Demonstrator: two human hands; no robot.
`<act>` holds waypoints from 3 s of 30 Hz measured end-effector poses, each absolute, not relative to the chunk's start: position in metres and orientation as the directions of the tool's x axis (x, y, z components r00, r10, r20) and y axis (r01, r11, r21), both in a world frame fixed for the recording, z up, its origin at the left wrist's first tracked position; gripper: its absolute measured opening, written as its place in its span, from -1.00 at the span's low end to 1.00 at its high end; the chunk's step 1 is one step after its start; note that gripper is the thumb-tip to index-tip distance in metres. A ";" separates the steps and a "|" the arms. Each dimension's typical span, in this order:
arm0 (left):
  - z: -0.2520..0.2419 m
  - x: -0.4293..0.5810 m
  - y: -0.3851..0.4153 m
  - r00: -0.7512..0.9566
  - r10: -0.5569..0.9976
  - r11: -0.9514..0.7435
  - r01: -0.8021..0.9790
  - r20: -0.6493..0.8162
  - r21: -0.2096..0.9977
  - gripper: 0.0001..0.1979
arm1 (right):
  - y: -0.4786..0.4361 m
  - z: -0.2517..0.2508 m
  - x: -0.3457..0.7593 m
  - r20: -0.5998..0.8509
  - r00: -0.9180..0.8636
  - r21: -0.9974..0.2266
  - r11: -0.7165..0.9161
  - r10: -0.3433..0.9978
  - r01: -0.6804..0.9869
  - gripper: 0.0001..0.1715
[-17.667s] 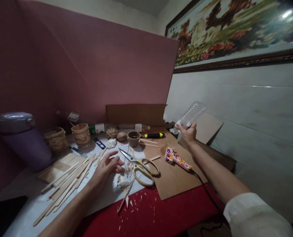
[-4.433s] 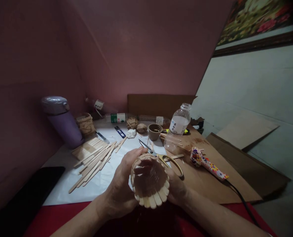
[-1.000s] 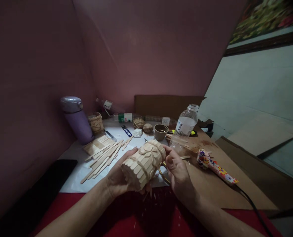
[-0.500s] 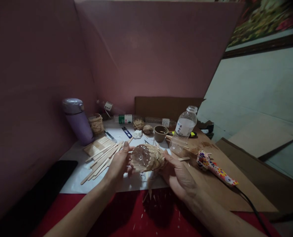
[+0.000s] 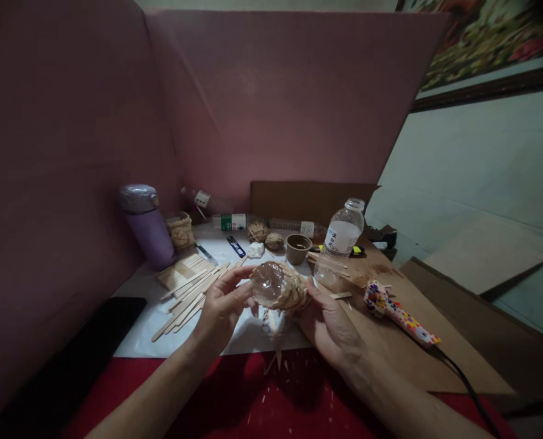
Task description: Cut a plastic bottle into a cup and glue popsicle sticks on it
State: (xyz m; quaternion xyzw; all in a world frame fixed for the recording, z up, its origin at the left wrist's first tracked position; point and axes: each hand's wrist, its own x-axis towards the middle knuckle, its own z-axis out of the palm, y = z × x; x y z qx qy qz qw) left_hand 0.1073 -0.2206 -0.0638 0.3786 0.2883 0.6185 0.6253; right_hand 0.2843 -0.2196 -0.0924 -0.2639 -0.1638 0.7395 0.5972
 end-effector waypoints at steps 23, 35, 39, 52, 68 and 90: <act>-0.077 0.105 -0.221 0.028 0.976 -0.199 -0.273 0.215 0.941 -0.59 | -0.229 -0.087 0.280 0.088 -0.011 -0.810 0.065 0.996 -0.583 -0.66; -0.073 0.099 -0.210 -0.103 0.975 -0.218 -0.251 0.198 0.943 -0.57 | -0.219 -0.086 0.299 0.526 0.032 -0.844 0.517 0.850 0.146 -0.72; -0.068 0.086 -0.195 -0.357 0.931 -0.207 -0.349 0.075 0.914 -0.55 | -0.208 -0.061 0.297 0.791 -0.209 -0.387 0.735 0.575 0.557 -0.79; -0.074 0.079 -0.180 -0.518 0.849 -0.283 -0.272 0.108 0.920 -0.63 | -0.164 -0.045 0.244 0.572 -0.654 -0.016 0.804 0.495 0.594 -0.79; -0.083 0.078 -0.174 -0.517 0.848 -0.302 -0.291 0.116 0.908 -0.55 | -0.186 -0.085 0.275 0.817 -0.167 -0.391 0.744 0.551 0.542 -0.79; -0.100 0.099 -0.171 -0.226 0.926 -0.291 0.077 0.301 0.953 0.17 | -0.210 -0.101 0.278 0.828 -0.099 -0.446 0.755 0.552 0.481 -0.80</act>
